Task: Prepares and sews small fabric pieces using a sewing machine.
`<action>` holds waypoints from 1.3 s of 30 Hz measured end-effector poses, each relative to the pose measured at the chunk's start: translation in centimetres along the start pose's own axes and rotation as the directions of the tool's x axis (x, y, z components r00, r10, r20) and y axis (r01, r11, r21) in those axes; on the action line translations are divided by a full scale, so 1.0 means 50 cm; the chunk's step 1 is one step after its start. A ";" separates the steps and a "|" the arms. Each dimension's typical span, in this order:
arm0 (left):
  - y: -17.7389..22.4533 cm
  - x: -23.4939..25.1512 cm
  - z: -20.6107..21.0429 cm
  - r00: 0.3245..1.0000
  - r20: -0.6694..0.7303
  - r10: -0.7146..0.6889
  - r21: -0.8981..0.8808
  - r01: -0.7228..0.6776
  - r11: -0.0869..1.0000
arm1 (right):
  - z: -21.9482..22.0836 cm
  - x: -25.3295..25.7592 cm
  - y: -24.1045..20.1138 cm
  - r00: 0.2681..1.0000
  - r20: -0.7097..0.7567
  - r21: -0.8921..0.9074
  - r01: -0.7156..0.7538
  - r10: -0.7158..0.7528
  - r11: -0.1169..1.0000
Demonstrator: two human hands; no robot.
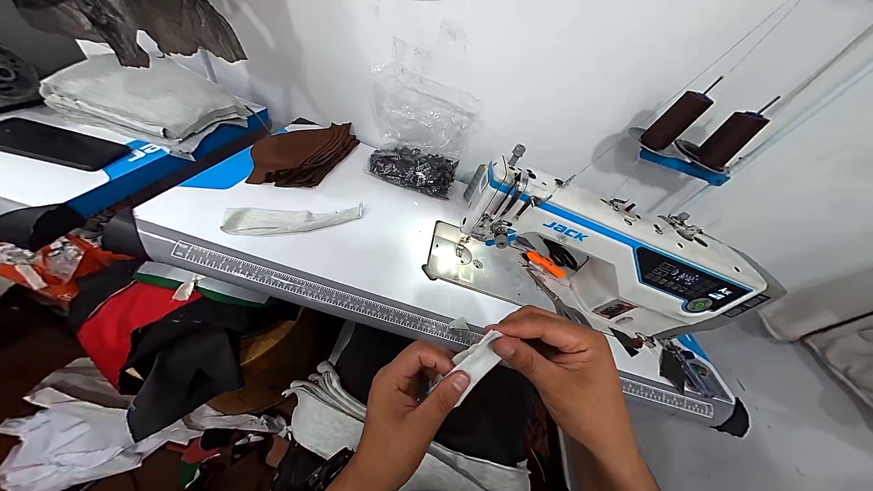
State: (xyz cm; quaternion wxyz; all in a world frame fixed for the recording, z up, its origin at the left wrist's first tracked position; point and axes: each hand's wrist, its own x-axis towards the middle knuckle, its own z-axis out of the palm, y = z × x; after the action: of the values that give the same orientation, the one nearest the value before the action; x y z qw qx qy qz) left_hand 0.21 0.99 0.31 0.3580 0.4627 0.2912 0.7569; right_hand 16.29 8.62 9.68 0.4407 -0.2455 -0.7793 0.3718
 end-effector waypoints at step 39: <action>-0.315 0.422 -0.117 0.744 0.627 -0.231 0.777 -0.618 0.121 | -0.053 0.205 0.523 0.957 -0.130 -0.787 -0.258 0.258 0.560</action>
State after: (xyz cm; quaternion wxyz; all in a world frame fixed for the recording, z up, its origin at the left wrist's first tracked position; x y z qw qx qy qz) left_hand -7.48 26.50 -3.85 -0.0718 0.8331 0.5020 0.2210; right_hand 14.99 32.61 -5.09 0.2253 -0.5272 -0.8180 0.0455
